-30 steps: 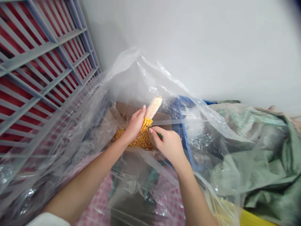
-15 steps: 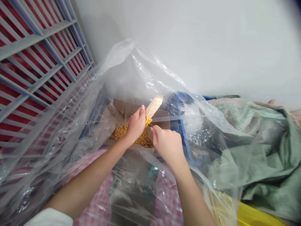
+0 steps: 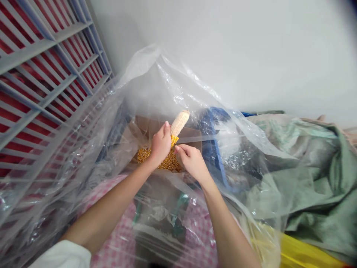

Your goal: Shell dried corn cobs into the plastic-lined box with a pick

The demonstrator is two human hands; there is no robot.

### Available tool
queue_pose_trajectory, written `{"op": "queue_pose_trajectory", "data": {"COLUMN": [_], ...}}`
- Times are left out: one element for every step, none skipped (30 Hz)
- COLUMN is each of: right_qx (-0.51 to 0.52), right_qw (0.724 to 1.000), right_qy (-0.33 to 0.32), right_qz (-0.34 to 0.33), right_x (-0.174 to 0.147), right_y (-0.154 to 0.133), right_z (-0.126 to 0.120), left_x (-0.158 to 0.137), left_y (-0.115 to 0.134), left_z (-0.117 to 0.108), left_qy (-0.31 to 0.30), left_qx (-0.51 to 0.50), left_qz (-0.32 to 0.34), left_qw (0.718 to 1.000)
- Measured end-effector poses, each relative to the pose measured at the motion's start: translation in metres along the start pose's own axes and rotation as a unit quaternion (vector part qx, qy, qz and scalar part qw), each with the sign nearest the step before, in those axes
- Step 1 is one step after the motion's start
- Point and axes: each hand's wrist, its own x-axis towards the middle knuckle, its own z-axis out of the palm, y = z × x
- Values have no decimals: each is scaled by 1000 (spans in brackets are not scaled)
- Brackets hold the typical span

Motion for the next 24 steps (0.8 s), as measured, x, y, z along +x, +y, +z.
{"op": "queue_pose_trajectory", "data": {"right_qx": [35,50,45,20,-22,-74,-128,-178,-216,-243,-261,-272,-280,-286,-292,-298,-304,-309,-314,-316,-316,-313,-308,-303], "right_qw": [999,999,999,999,998,995,988,979,970,963,959,957,955,954,952,951,949,948,946,945,946,946,948,950], "right_qy": [5,12,22,34,49,68,87,103,112,114,110,104,95,88,82,79,78,77,77,77,78,78,79,79], "right_qz": [-2,-4,-7,-11,-13,-12,-9,-5,-4,-6,-10,-15,-22,-27,-30,-31,-28,-24,-18,-13,-13,-15,-19,-25], "right_x": [1,1,0,-1,-3,-5,-7,-8,-8,-9,-9,-8,-8,-9,-9,-10,-11,-12,-14,-14,-14,-14,-14,-13], "right_y": [0,0,-1,-3,-5,-8,-10,-11,-12,-13,-14,-14,-14,-14,-15,-16,-17,-18,-19,-20,-21,-21,-20,-19], "right_z": [0,0,0,-1,-1,0,1,3,6,10,14,18,21,24,27,28,29,29,27,25,22,20,17,15], "left_x": [2,4,7,9,11,14,16,18,19,21,21,22,21,21,20,18,17,15,14,13,12,11,11,12], "left_y": [2,4,6,8,8,8,8,7,5,4,2,1,-1,-1,-2,-3,-3,-3,-3,-4,-4,-4,-3,-3], "left_z": [-2,-5,-7,-10,-13,-15,-17,-19,-20,-21,-21,-21,-21,-21,-21,-20,-20,-19,-17,-16,-14,-13,-12,-11], "left_qy": [-2,-4,-6,-3,3,13,24,33,39,42,42,41,42,42,41,37,32,24,16,8,2,-2,-5,-8], "left_qx": [-20,-38,-53,-63,-66,-63,-57,-49,-40,-28,-14,2,19,36,51,63,72,77,79,79,76,72,67,62], "left_qz": [1,6,14,23,30,33,35,33,29,25,22,23,27,33,41,49,53,54,52,48,44,40,38,39], "left_qw": [1000,999,998,998,997,997,997,998,998,998,999,999,999,998,997,996,995,995,995,996,996,997,997,997]}}
